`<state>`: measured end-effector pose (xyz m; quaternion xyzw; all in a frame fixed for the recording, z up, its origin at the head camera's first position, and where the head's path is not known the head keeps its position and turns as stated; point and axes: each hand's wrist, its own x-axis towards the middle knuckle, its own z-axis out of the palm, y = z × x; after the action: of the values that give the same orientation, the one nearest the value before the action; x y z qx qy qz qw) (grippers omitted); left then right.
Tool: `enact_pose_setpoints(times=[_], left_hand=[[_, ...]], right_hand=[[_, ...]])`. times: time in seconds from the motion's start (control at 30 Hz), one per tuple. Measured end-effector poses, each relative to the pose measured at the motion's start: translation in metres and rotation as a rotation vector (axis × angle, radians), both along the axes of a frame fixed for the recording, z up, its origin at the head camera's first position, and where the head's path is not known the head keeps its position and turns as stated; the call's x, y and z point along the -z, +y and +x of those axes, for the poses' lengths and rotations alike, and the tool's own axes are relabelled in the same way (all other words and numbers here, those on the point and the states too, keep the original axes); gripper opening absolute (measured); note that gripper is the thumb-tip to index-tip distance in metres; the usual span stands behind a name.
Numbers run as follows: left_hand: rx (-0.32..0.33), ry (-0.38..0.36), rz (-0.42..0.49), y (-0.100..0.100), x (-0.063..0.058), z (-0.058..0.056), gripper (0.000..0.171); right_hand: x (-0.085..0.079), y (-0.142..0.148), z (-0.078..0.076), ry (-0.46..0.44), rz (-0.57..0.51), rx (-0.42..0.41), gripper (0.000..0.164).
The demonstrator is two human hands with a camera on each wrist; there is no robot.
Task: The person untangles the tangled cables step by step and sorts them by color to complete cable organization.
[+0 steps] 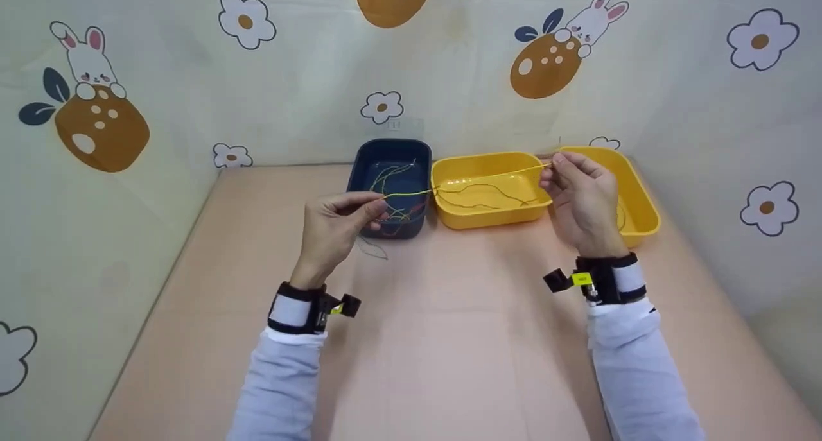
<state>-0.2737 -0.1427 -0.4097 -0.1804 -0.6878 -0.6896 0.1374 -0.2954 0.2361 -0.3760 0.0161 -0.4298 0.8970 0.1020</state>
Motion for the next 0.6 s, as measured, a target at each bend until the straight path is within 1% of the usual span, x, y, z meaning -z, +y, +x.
enact_pose_setpoints(times=[0.13,0.23,0.3,0.37,0.47,0.6], left_hand=[[-0.001,0.003,-0.03,-0.001,-0.001,0.0,0.012],[0.011,0.011,-0.05,-0.002,-0.001,0.0,0.012],[0.016,0.013,-0.062,-0.002,-0.001,-0.001,0.013],[0.008,0.013,-0.06,-0.002,0.0,-0.002,0.013],[-0.033,0.012,-0.037,-0.005,0.0,-0.003,0.011],[-0.1,0.022,0.026,-0.011,-0.002,-0.004,0.013]], right_hand=[[-0.003,0.004,0.001,0.013,-0.045,0.061,0.009],[-0.004,0.007,0.001,0.023,-0.073,0.096,0.012],[-0.004,0.008,0.001,0.023,-0.089,0.101,0.013],[-0.005,0.009,0.001,0.02,-0.089,0.112,0.013],[-0.006,0.01,0.002,0.03,-0.101,0.133,0.012],[-0.008,0.013,0.004,0.057,-0.091,0.165,0.015]])
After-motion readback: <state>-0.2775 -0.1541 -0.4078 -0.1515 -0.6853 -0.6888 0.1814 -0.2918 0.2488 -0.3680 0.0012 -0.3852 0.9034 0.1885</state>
